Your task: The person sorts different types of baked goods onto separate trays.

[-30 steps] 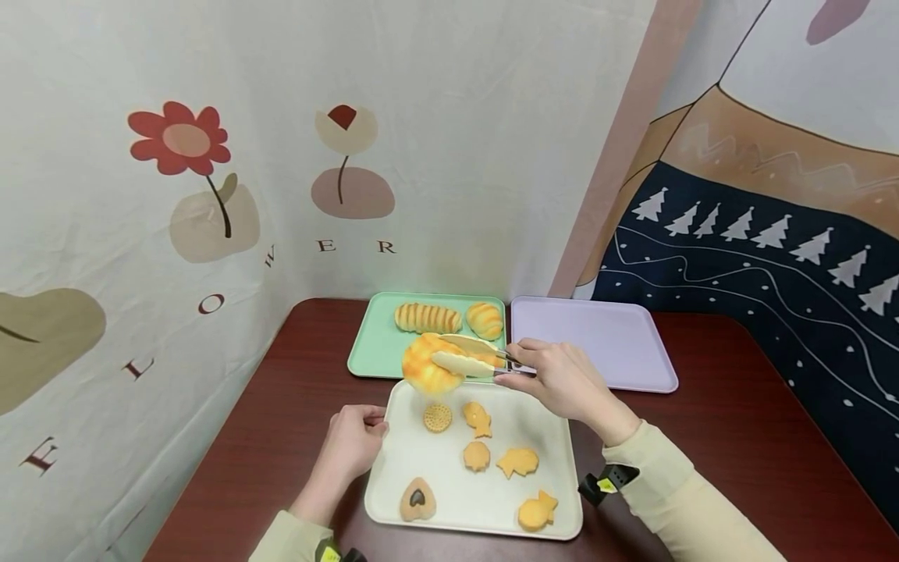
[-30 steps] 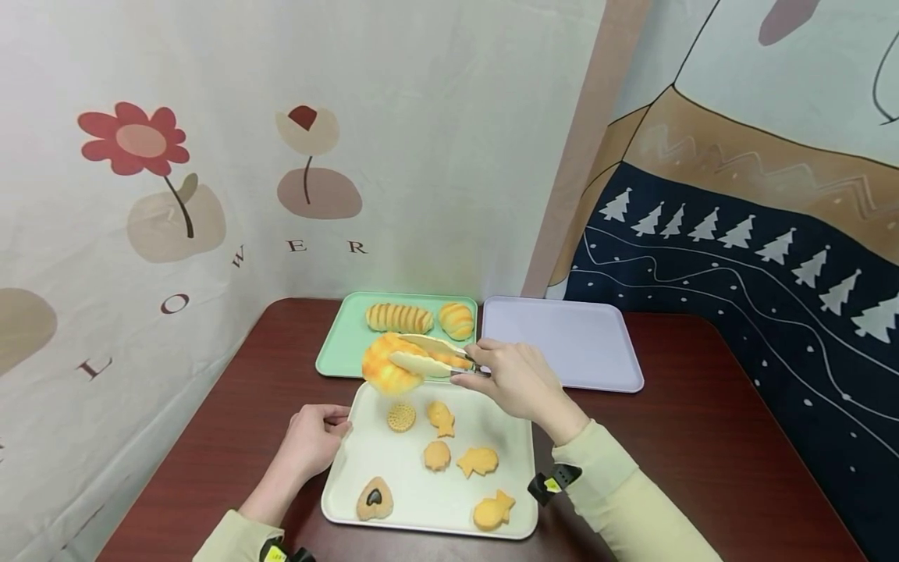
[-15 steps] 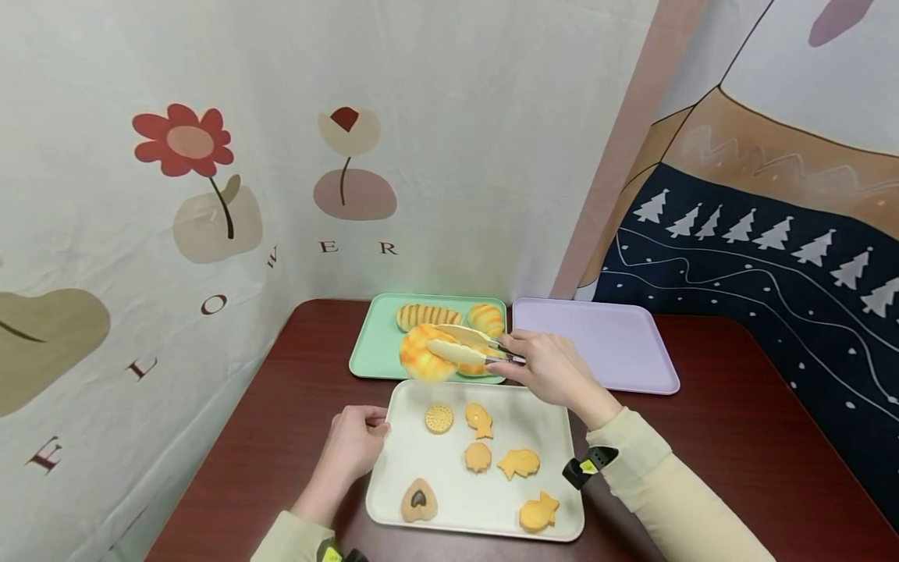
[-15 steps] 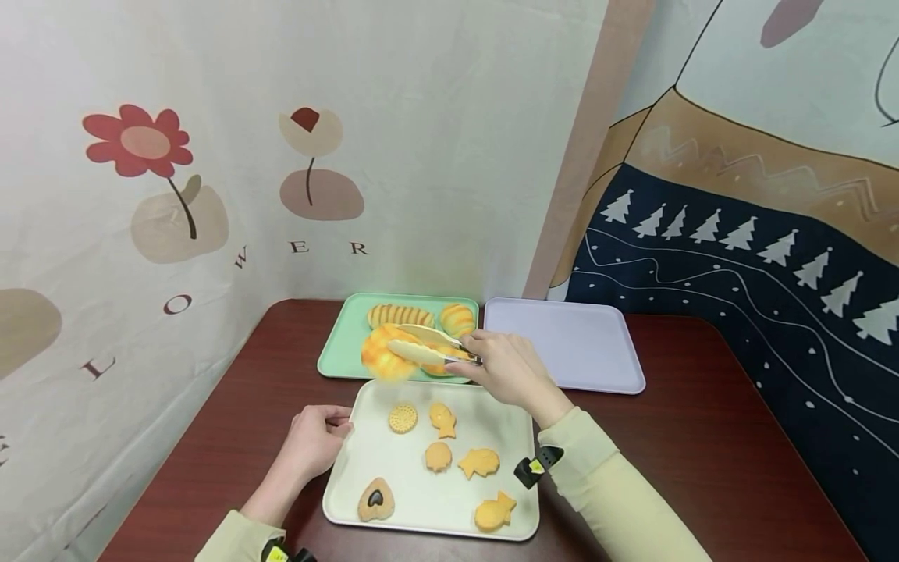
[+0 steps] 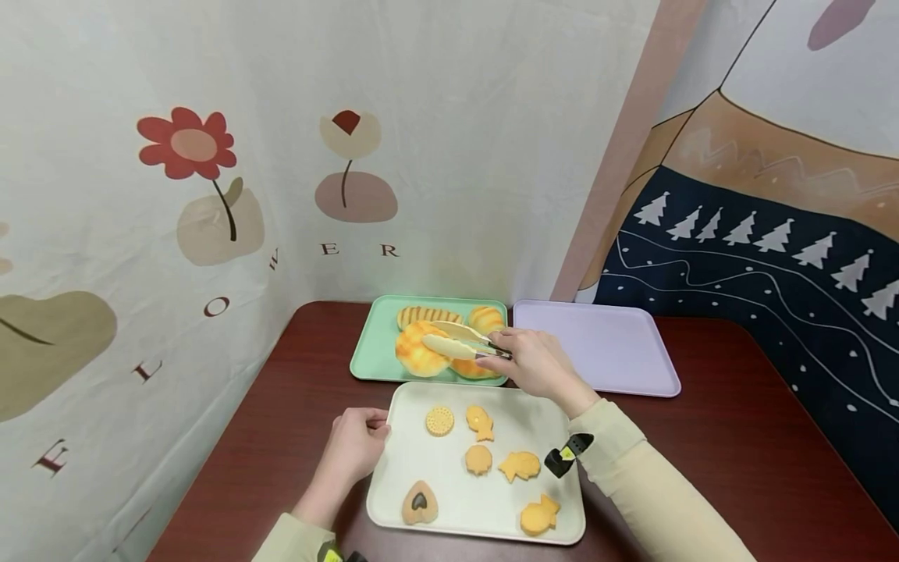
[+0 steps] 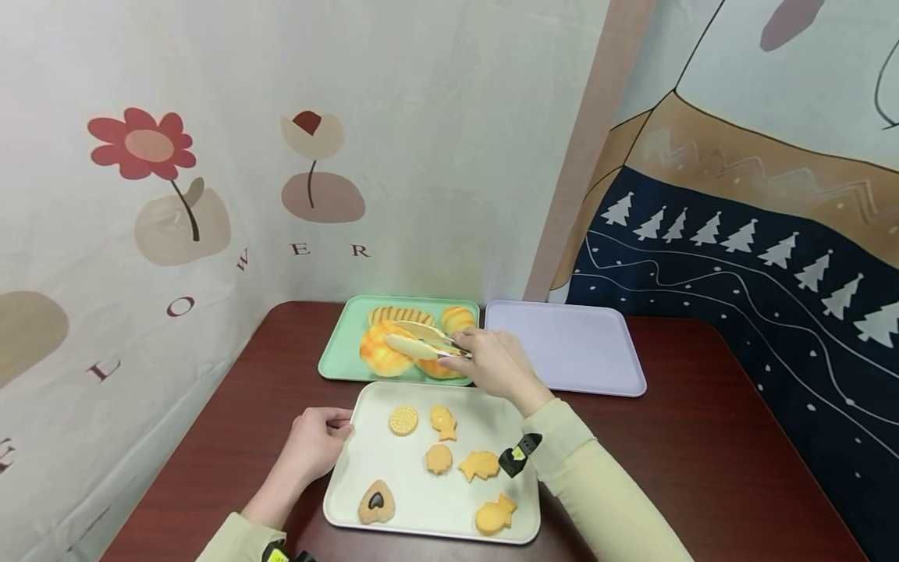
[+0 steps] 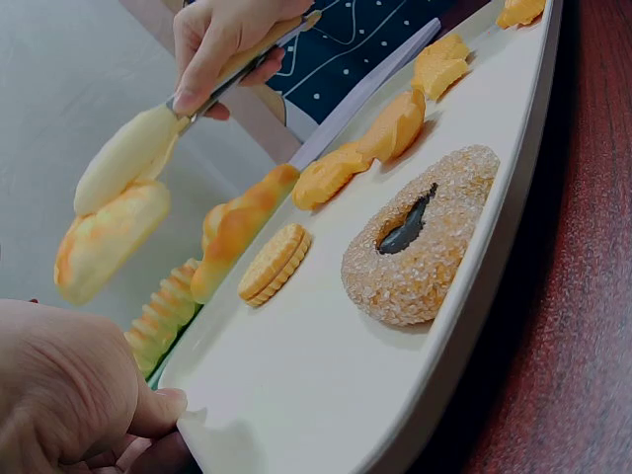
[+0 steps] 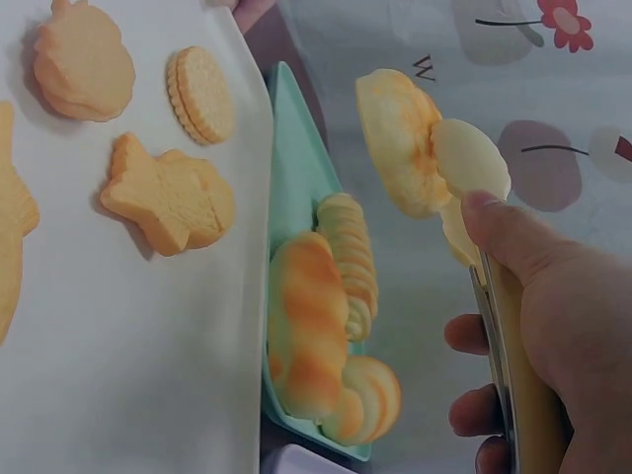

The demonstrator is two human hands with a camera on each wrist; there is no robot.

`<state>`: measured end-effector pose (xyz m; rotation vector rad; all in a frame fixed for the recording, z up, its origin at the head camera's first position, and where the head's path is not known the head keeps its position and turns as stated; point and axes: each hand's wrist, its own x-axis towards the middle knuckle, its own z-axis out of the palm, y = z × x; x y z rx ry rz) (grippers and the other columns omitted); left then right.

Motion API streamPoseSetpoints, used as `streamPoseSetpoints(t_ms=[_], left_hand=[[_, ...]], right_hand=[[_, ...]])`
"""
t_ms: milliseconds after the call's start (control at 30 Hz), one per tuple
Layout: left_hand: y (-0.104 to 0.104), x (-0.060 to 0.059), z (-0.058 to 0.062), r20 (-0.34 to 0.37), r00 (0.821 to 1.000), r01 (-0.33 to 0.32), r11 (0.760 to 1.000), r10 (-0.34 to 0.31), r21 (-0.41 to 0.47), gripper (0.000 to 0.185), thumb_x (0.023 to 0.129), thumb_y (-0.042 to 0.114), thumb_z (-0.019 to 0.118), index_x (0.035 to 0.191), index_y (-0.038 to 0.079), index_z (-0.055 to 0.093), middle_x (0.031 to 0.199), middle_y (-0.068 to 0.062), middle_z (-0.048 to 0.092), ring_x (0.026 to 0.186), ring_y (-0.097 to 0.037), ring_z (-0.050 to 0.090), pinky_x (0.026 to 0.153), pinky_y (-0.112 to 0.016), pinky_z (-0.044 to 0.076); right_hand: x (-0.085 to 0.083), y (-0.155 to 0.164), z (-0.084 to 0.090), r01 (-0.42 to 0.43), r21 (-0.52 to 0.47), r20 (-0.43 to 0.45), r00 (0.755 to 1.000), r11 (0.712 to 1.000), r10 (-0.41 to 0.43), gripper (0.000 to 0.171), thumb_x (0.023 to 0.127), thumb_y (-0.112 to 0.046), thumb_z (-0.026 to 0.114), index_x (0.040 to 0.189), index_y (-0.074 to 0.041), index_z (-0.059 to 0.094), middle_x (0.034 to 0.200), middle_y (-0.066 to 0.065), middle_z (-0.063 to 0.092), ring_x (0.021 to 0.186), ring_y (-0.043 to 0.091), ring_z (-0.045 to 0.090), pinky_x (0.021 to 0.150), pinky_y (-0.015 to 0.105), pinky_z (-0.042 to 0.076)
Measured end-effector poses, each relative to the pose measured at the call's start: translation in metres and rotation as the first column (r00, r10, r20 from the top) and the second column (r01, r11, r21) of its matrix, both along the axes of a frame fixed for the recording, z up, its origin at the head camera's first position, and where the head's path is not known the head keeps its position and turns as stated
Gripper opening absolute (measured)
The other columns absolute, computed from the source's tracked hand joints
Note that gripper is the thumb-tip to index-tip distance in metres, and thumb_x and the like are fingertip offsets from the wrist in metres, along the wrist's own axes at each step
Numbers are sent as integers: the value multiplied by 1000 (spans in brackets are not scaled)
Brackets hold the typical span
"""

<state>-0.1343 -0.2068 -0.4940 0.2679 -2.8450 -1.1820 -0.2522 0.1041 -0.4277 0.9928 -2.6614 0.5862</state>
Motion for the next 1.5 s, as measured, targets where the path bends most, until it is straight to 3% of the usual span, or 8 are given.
streamPoseSetpoints(t_ms=[67, 200, 367, 433, 700, 1133, 1300, 1500], left_hand=[[0, 0, 0, -3, 1000, 0, 1000, 0, -2, 18, 96, 3, 72, 111, 3, 81, 89, 0, 74, 88, -19, 70, 77, -39, 58], [0, 0, -1, -1, 1000, -2, 1000, 2, -6, 18, 96, 4, 72, 111, 3, 81, 89, 0, 74, 89, -19, 70, 78, -40, 58], [0, 1, 0, 0, 1000, 0, 1000, 0, 4, 18, 95, 3, 72, 111, 2, 80, 89, 0, 74, 88, -19, 70, 77, -40, 58], [1, 0, -1, -7, 1000, 3, 1000, -3, 8, 18, 95, 2, 72, 111, 1, 80, 88, 0, 73, 87, -19, 69, 76, -39, 58], [1, 1, 0, -16, 1000, 3, 1000, -3, 12, 17, 95, 2, 72, 110, 1, 81, 88, 0, 73, 87, -18, 69, 77, -39, 58], [2, 1, 2, 3, 1000, -5, 1000, 4, 7, 18, 96, 3, 72, 111, 2, 81, 89, 0, 73, 88, -18, 69, 77, -39, 58], [2, 1, 2, 2, 1000, -5, 1000, 5, 12, 17, 95, 3, 72, 111, 1, 81, 88, 0, 73, 88, -18, 69, 77, -38, 58], [1, 1, 2, -1, 1000, -7, 1000, 7, 16, 17, 95, 3, 72, 110, 1, 80, 88, 0, 73, 88, -18, 69, 78, -39, 58]], right_hand=[[-3, -3, -4, 7, 8, 11, 1000, 1000, -7, 37, 100, -55, 69, 107, -20, 76, 98, -5, 69, 74, 16, 60, 66, 39, 50], [-8, -11, -10, 24, 29, 51, 998, 999, -26, 33, 99, -55, 69, 104, -23, 76, 96, -6, 69, 75, 16, 61, 68, 39, 50], [-10, -20, -17, 51, 78, 101, 993, 996, -59, 45, 99, -56, 69, 127, -22, 78, 117, -3, 75, 95, 23, 71, 81, 46, 56], [-10, -23, -19, 61, 90, 110, 991, 994, -71, 45, 99, -56, 69, 126, -21, 78, 119, -2, 75, 98, 23, 72, 82, 47, 56], [-14, -32, -23, 71, 86, 125, 989, 994, -82, 33, 100, -55, 69, 106, -24, 77, 100, -4, 71, 74, 15, 61, 66, 39, 50], [-22, -45, -27, 70, 114, 155, 984, 991, -88, 32, 102, -53, 67, 84, -27, 62, 75, -7, 55, 64, 13, 52, 58, 33, 42], [-23, -50, -26, 74, 138, 136, 986, 988, -93, 33, 102, -55, 65, 86, -26, 66, 75, -6, 55, 64, 14, 52, 57, 33, 43], [-24, -59, -22, 66, 176, 128, 988, 982, -89, 36, 103, -57, 63, 106, -25, 77, 82, -8, 60, 68, 12, 55, 58, 32, 46]])
